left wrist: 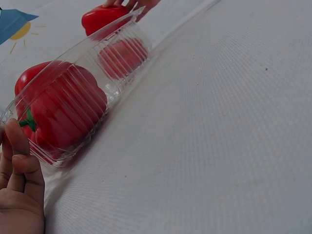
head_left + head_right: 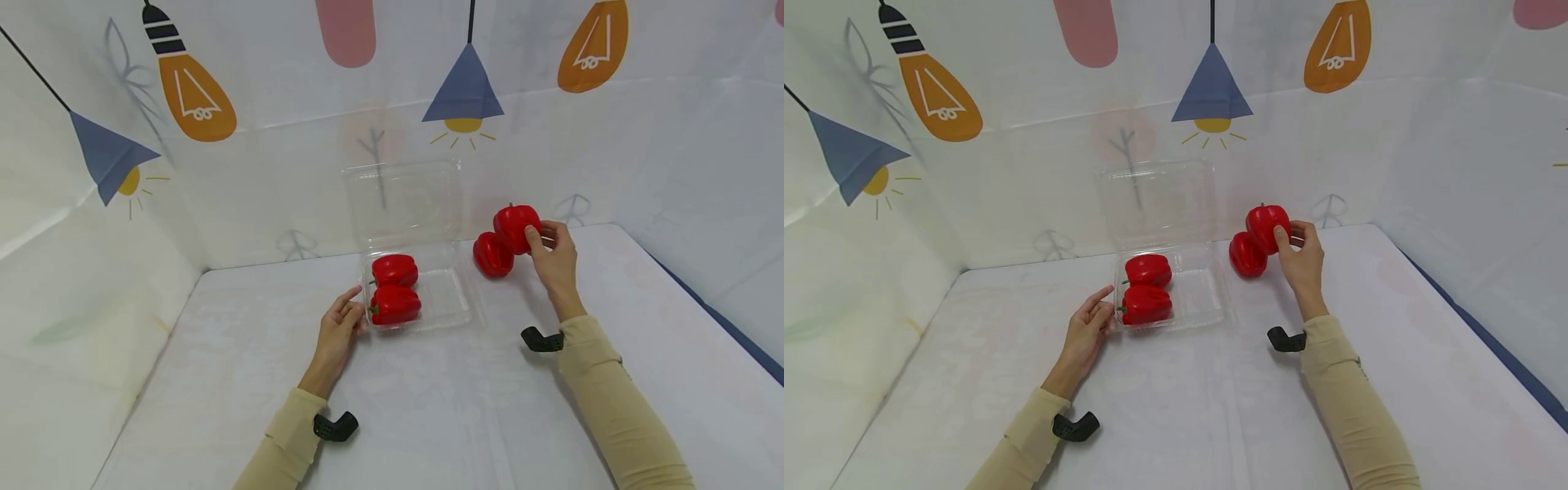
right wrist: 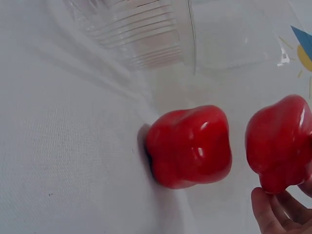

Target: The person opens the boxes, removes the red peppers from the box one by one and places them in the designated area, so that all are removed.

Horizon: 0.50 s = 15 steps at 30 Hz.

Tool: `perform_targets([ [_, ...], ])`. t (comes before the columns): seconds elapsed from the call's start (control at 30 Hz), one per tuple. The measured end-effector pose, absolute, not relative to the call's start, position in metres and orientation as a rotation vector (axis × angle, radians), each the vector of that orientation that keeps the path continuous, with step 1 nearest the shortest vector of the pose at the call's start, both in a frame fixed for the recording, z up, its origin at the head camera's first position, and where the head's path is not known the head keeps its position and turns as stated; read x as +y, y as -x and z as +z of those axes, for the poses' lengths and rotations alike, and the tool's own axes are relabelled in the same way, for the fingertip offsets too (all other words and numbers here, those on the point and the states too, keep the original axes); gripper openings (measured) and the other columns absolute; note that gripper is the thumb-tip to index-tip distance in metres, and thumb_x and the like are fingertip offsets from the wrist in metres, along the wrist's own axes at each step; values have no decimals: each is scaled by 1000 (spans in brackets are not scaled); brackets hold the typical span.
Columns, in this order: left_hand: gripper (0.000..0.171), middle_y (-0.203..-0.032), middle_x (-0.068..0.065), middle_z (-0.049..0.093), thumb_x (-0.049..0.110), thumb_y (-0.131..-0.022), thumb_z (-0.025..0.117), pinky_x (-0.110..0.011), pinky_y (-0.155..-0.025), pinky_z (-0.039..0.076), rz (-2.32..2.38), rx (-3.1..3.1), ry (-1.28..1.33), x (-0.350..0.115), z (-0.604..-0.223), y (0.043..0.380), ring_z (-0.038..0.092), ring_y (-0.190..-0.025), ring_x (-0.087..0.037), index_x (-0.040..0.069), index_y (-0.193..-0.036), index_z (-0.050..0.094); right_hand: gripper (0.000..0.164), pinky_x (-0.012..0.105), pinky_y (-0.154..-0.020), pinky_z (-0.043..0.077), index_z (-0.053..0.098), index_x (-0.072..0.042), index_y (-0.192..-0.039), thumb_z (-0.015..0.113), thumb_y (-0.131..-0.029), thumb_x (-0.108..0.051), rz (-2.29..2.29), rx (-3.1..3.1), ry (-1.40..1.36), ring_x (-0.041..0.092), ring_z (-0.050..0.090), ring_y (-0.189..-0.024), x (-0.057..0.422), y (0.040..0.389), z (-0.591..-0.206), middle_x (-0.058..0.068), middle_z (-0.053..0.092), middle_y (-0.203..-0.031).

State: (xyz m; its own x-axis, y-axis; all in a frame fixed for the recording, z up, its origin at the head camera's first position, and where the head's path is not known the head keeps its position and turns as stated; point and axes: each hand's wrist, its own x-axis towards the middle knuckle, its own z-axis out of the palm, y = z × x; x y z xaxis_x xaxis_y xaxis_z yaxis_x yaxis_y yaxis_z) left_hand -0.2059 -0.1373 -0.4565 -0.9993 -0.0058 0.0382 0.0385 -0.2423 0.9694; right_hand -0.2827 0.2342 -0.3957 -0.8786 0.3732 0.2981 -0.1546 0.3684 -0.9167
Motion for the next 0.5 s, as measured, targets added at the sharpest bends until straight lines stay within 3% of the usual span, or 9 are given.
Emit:
perform_targets([
  [0.2,39,-83,2,57,7,-95,54,-16,-57,43,-2459,-1916,41,-137,-456,205,51,-64,-9,11,-134,50,53,4,-66,44,45,-9,-133,50,-93,-45,1521,-2206,232,16,50,-106,238,282,-398,11,52,-130],
  [0.5,39,-81,3,57,7,-95,53,-16,-57,43,-2457,-1919,46,-136,-455,205,51,-63,-8,11,-134,49,51,5,-64,46,48,-8,-129,53,-93,-43,1544,-2147,262,4,51,-92,243,287,-403,11,54,-123],
])
